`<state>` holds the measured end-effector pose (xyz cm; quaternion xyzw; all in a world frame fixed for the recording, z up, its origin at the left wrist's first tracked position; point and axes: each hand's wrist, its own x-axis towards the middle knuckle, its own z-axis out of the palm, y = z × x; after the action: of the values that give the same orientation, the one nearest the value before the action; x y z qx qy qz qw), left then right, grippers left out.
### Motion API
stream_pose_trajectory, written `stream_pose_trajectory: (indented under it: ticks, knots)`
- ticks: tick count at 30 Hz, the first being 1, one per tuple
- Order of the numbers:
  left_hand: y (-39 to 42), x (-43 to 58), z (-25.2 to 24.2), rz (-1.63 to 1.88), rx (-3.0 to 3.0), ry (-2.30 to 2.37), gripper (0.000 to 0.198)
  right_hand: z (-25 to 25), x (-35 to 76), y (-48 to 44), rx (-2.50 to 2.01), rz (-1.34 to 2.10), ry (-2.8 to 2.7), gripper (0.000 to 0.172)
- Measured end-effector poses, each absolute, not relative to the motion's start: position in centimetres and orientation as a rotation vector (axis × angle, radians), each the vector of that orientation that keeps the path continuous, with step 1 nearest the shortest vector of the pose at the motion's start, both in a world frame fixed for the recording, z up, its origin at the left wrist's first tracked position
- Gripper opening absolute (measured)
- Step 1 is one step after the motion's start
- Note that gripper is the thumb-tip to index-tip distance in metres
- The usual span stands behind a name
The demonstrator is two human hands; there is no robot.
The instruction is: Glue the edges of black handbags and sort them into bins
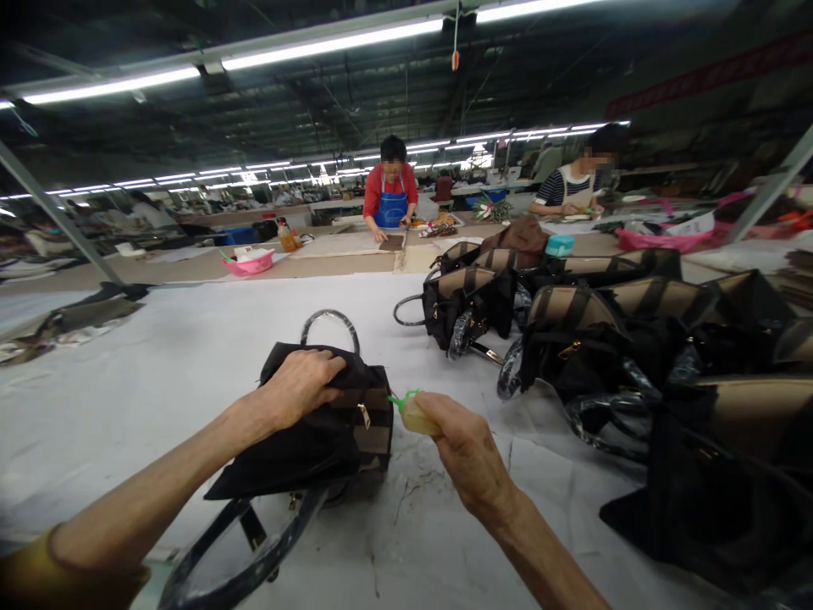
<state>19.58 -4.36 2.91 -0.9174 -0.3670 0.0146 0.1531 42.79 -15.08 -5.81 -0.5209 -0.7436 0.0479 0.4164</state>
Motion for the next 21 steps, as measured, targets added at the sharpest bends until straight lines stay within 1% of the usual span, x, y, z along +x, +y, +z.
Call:
stream_pose_trajectory:
  ticks: [14,21]
  knots:
    - [-4.8,19.7,2.0,0.096,-2.633,-1.052,0.016,-8.7,42.8,-13.9,-1.401,0.271,-1.887,0.039]
    - [-5.6,19.5,1.9,0.116,-2.656,-1.064,0.015,-8.2,42.8,-13.9,-1.466,0.384,-1.84,0.036]
